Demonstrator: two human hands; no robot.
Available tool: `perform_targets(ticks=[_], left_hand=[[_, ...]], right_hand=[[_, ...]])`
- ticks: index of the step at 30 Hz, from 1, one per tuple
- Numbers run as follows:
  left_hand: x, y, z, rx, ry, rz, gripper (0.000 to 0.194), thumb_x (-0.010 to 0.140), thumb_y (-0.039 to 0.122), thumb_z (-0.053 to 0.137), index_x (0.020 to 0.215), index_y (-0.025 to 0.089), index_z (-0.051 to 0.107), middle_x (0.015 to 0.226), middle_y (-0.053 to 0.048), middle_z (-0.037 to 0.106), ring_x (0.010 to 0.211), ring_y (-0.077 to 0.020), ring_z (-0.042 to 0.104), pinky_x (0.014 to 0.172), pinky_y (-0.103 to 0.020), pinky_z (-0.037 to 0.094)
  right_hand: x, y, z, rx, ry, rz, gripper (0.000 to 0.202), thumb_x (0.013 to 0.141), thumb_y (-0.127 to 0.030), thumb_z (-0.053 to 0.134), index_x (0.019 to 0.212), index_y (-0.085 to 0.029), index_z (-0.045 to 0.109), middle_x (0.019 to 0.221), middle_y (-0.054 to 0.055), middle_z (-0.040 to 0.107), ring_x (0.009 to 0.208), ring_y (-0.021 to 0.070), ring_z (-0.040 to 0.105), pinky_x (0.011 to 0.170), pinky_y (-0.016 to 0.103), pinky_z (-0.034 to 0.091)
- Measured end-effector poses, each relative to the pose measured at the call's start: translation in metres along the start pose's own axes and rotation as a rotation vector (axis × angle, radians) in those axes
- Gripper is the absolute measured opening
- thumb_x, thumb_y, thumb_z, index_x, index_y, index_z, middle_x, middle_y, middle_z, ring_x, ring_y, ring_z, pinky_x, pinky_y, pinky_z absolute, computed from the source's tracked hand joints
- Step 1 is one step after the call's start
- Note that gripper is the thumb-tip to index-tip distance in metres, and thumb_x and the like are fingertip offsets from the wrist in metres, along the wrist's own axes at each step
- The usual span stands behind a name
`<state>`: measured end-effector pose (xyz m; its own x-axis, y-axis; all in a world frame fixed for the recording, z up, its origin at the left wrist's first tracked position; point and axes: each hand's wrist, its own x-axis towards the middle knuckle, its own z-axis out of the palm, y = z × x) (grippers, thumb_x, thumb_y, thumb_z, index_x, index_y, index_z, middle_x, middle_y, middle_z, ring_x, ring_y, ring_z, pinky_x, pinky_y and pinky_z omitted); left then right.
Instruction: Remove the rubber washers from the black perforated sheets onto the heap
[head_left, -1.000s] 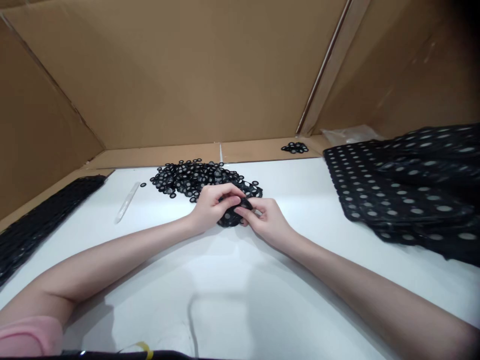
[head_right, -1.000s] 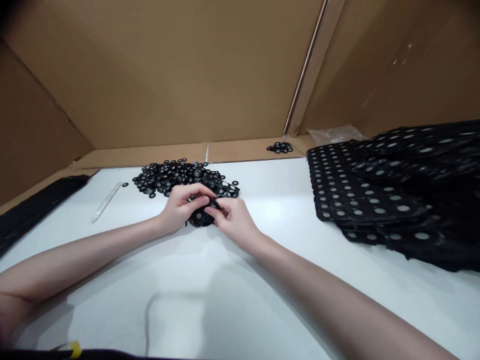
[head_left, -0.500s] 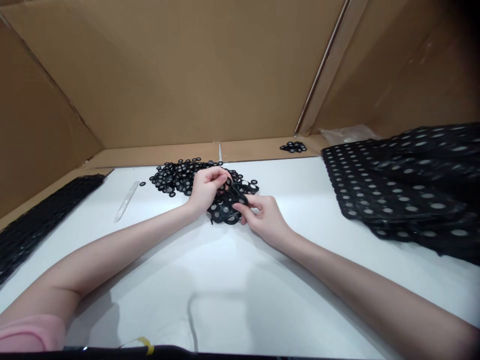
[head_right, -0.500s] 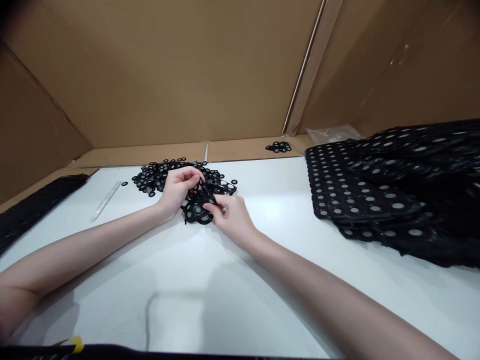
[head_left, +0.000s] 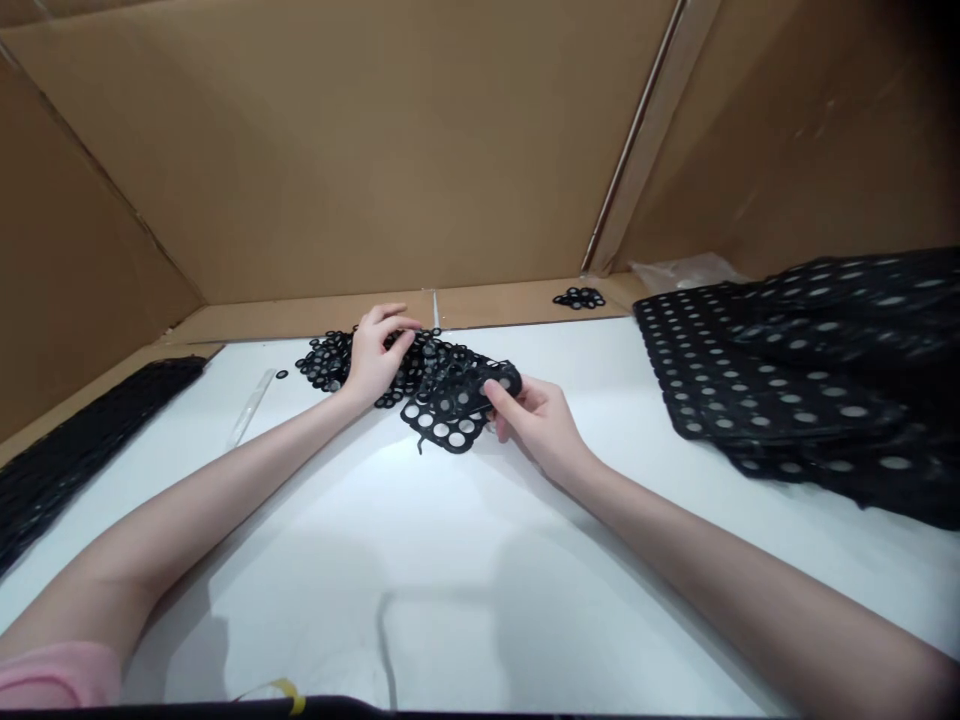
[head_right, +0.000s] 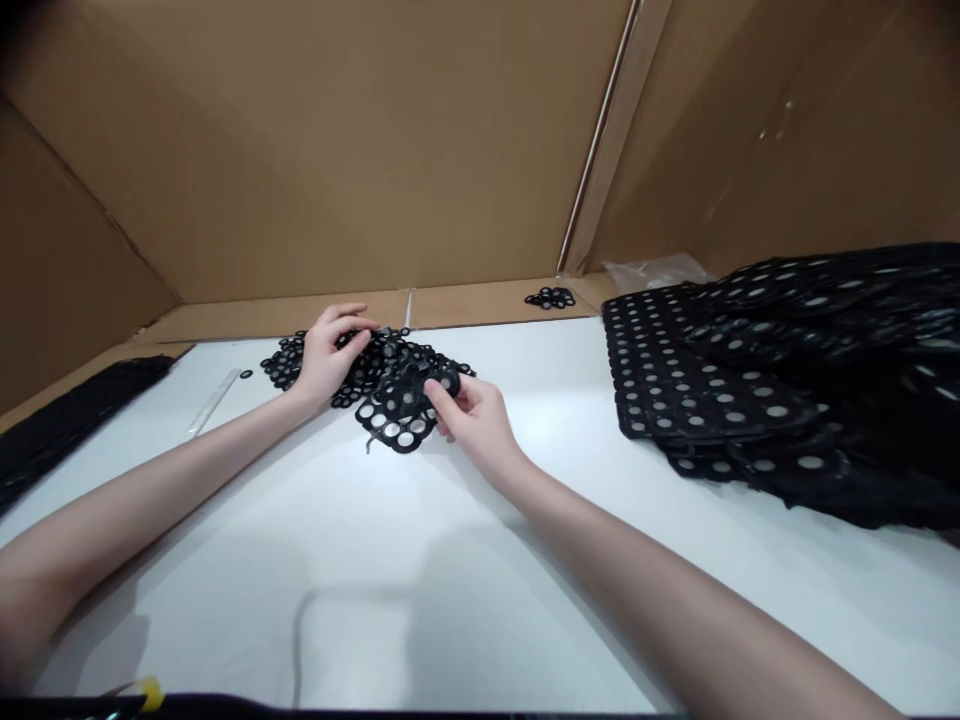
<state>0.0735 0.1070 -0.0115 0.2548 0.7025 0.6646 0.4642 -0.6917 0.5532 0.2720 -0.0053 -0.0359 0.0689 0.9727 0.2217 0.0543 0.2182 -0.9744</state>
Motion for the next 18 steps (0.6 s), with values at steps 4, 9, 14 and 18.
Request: perform_targets(ticks=[4,9,14,18], left_hand=[[-0.018,0.032,0.006,-0.209,-0.354,0.281,0.025,0.086,0.03,0.059,0.106,0.017,0.067,0.103,-0.009,0.065,0.097,-0.0189,0.06,0.088,-0.032,0.048],[-0.03,0.04,0.016,-0.193,-0.276,0.398,0.024,0.085,0.022,0.061,0.107,0.014,0.067,0.092,-0.008,0.064,0.084,-0.0145,0.06,0.076,-0.026,0.05],[-0.034,0.039,0.019,-0.224,-0.265,0.385,0.024,0.089,0.018,0.052,0.108,0.015,0.068,0.087,-0.007,0.063,0.079,-0.0123,0.06,0.073,-0.024,0.05],[-0.036,0.04,0.019,-0.245,-0.3,0.376,0.028,0.091,0.021,0.049,0.113,0.018,0.067,0.084,-0.006,0.063,0.076,-0.0121,0.06,0.071,-0.024,0.051]], right_hand=[[0.005,0.004,-0.003,0.134,0.081,0.039,0.041,0.073,-0.056,0.065,0.064,-0.018,0.052,0.047,-0.003,0.051,0.045,0.0104,0.048,0.043,0.023,0.037],[0.003,-0.003,0.0,0.229,0.049,0.087,0.042,0.07,-0.058,0.067,0.066,-0.017,0.056,0.051,-0.003,0.053,0.048,0.0102,0.049,0.043,0.022,0.038],[-0.001,-0.008,0.003,0.135,-0.184,0.017,0.036,0.066,-0.049,0.072,0.075,-0.015,0.064,0.066,0.002,0.063,0.059,0.0119,0.055,0.055,0.025,0.047],[-0.001,-0.007,0.003,0.071,-0.168,0.008,0.031,0.07,-0.046,0.069,0.071,-0.015,0.063,0.065,0.002,0.064,0.055,0.0115,0.055,0.058,0.027,0.049]])
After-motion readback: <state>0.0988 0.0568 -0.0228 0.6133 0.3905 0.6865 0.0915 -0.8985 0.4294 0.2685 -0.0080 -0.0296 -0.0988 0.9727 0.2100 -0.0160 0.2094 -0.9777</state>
